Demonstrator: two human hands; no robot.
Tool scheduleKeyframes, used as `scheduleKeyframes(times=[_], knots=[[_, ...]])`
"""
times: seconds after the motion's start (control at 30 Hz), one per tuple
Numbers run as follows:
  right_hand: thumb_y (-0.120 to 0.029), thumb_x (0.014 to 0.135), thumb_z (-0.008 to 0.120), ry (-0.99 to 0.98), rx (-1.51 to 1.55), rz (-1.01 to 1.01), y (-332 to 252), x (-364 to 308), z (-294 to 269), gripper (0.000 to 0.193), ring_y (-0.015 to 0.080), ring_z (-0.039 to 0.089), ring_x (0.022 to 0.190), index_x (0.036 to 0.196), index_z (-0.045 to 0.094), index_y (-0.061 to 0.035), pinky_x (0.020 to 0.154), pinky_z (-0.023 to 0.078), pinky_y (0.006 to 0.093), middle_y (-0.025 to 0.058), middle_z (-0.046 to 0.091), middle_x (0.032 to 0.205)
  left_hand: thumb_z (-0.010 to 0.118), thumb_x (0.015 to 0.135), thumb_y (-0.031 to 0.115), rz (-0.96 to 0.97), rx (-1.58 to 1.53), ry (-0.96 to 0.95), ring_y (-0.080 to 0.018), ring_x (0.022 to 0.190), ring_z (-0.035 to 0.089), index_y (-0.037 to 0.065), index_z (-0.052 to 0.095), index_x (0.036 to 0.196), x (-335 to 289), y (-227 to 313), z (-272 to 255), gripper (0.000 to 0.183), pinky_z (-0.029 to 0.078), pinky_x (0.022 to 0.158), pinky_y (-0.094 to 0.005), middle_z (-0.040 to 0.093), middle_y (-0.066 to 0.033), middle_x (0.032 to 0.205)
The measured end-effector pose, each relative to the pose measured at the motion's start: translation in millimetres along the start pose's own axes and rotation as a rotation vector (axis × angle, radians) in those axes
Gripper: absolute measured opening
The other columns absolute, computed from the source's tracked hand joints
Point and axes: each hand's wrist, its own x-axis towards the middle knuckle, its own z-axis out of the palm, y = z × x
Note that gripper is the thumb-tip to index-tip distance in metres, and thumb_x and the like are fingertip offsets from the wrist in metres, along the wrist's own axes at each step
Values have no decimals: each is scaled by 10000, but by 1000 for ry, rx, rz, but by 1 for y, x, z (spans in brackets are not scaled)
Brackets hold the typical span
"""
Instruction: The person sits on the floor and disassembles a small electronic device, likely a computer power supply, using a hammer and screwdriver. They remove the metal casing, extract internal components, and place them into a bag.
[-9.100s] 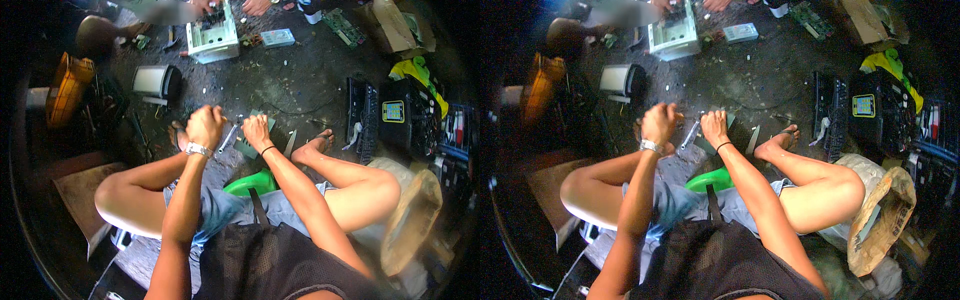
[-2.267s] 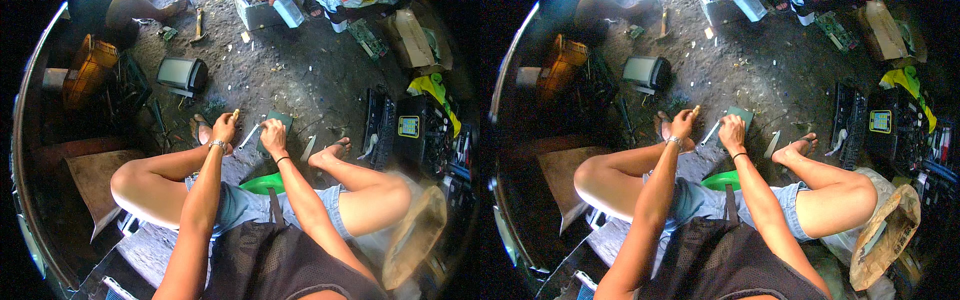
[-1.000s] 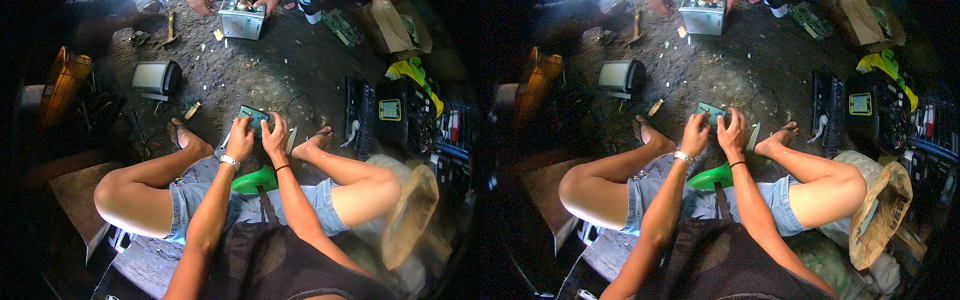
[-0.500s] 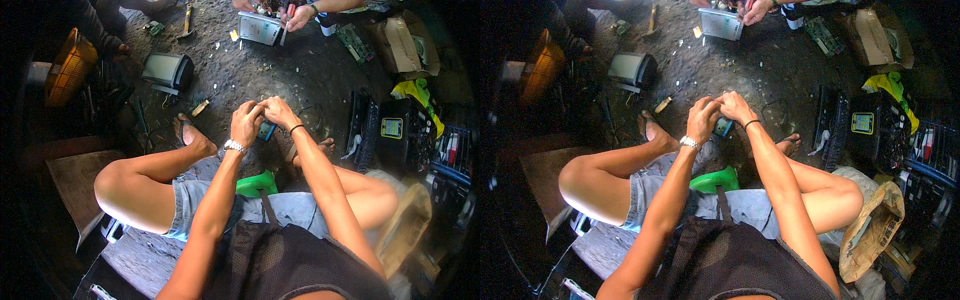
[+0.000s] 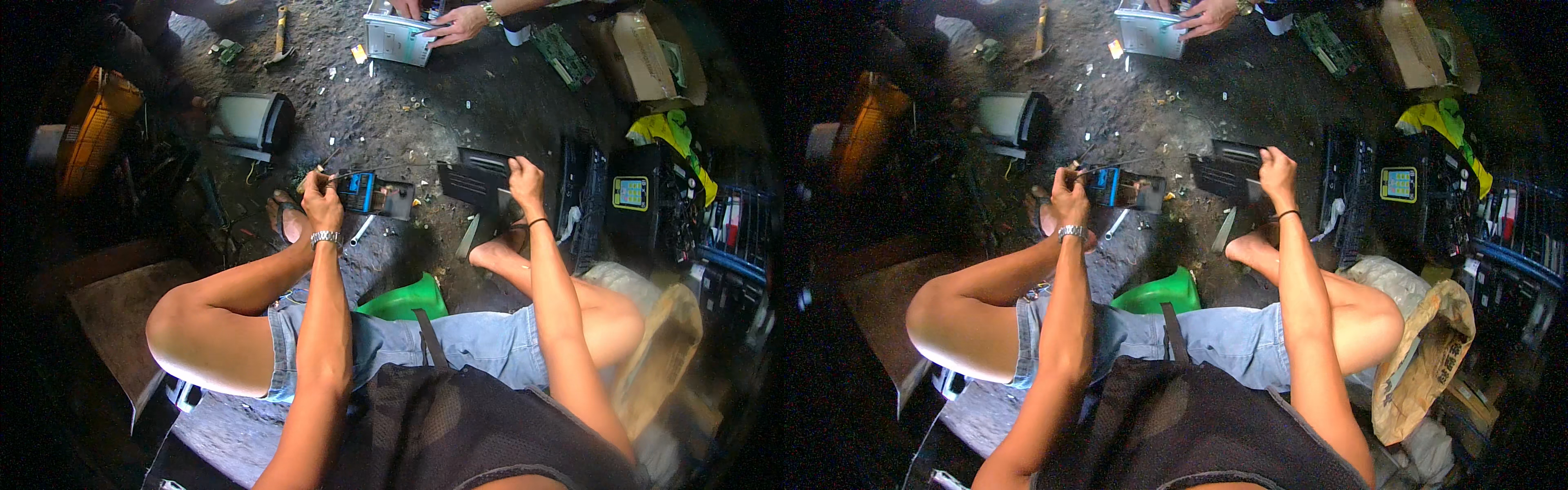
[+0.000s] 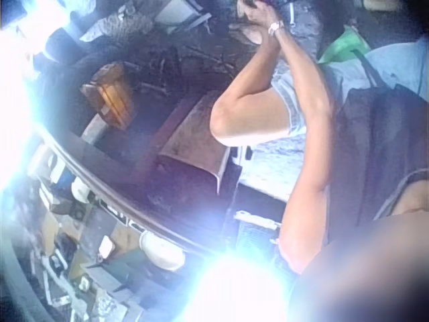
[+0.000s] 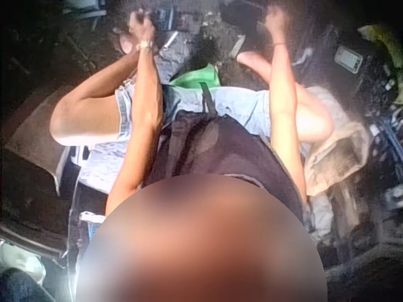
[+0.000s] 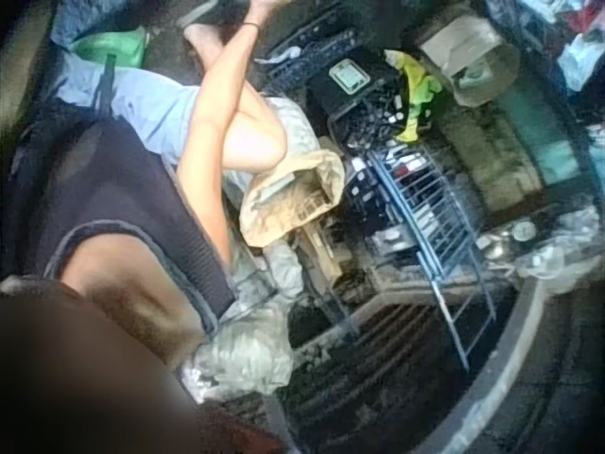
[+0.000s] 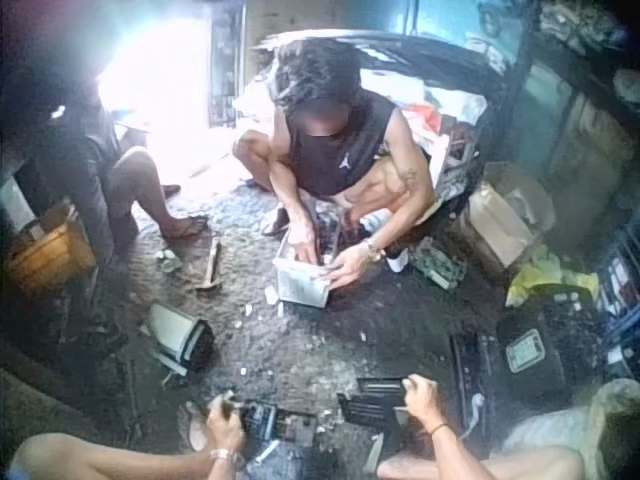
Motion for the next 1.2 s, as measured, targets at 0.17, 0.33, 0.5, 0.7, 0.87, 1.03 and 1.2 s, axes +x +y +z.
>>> scheduleKeyframes(times=[0.17, 0.33, 0.5, 0.7, 0.87, 1.03, 1.2], knots=[[-285, 994, 635, 172, -32, 489, 33, -13, 1, 288, 478, 691, 946, 1018, 741, -18, 811, 511, 530, 261, 727, 995, 714, 949, 114, -171, -148, 65, -157, 798, 624, 35, 677, 1023, -3, -80, -2, 114, 500, 731, -326, 691, -41, 869], [-331, 1014, 630, 296, -2, 556, 62, -14, 14, 330, 460, 699, 1001, 1127, 748, -44, 846, 533, 517, 248, 738, 1056, 667, 992, 88, -319, -406, -158, -140, 909, 621, 54, 725, 1075, -5, -105, 20, 108, 511, 825, -300, 712, -22, 989], [-242, 1015, 604, 483, 275, 755, 59, -21, 38, 347, 340, 724, 937, 1067, 731, 77, 864, 537, 445, 240, 759, 1035, 570, 940, -5, -555, -446, -378, -186, 906, 691, 110, 723, 1187, -25, -76, 37, 312, 552, 740, -341, 737, -84, 1155], [-98, 918, 561, 566, 1100, 1319, 89, -39, 79, 468, 347, 646, 1170, 1325, 566, 133, 972, 531, 458, 240, 613, 1387, 525, 747, -75, 274, 325, 190, -394, 1021, 632, 28, 682, 1002, 86, -9, -20, 317, 488, 944, -486, 661, -191, 1015], [-85, 921, 482, 367, 791, 1443, 87, -74, 101, 535, 307, 566, 1263, 1445, 502, 20, 996, 518, 475, 143, 545, 1483, 627, 834, -4, 765, 817, -141, -397, 1158, 613, 32, 638, 1219, 216, 33, -105, 387, 523, 968, -469, 649, -201, 1201], [-124, 880, 528, 75, 465, 1395, 64, -87, 93, 625, 383, 537, 1361, 1477, 488, 54, 1039, 510, 474, 228, 527, 1502, 538, 923, 4, 491, 1490, -524, -338, 1537, 317, 243, 335, 1599, 265, -36, -172, 745, 342, 1164, -643, 324, -81, 1669], [-457, 1016, 420, 565, 174, 1349, 87, -78, 69, 604, 426, 589, 1297, 1339, 632, 7, 1114, 416, 521, 260, 613, 1397, 540, 992, 145, 777, 1538, -488, -350, 1422, 467, 162, 447, 1517, 269, -39, -134, 534, 352, 1153, -650, 488, -106, 1549]])
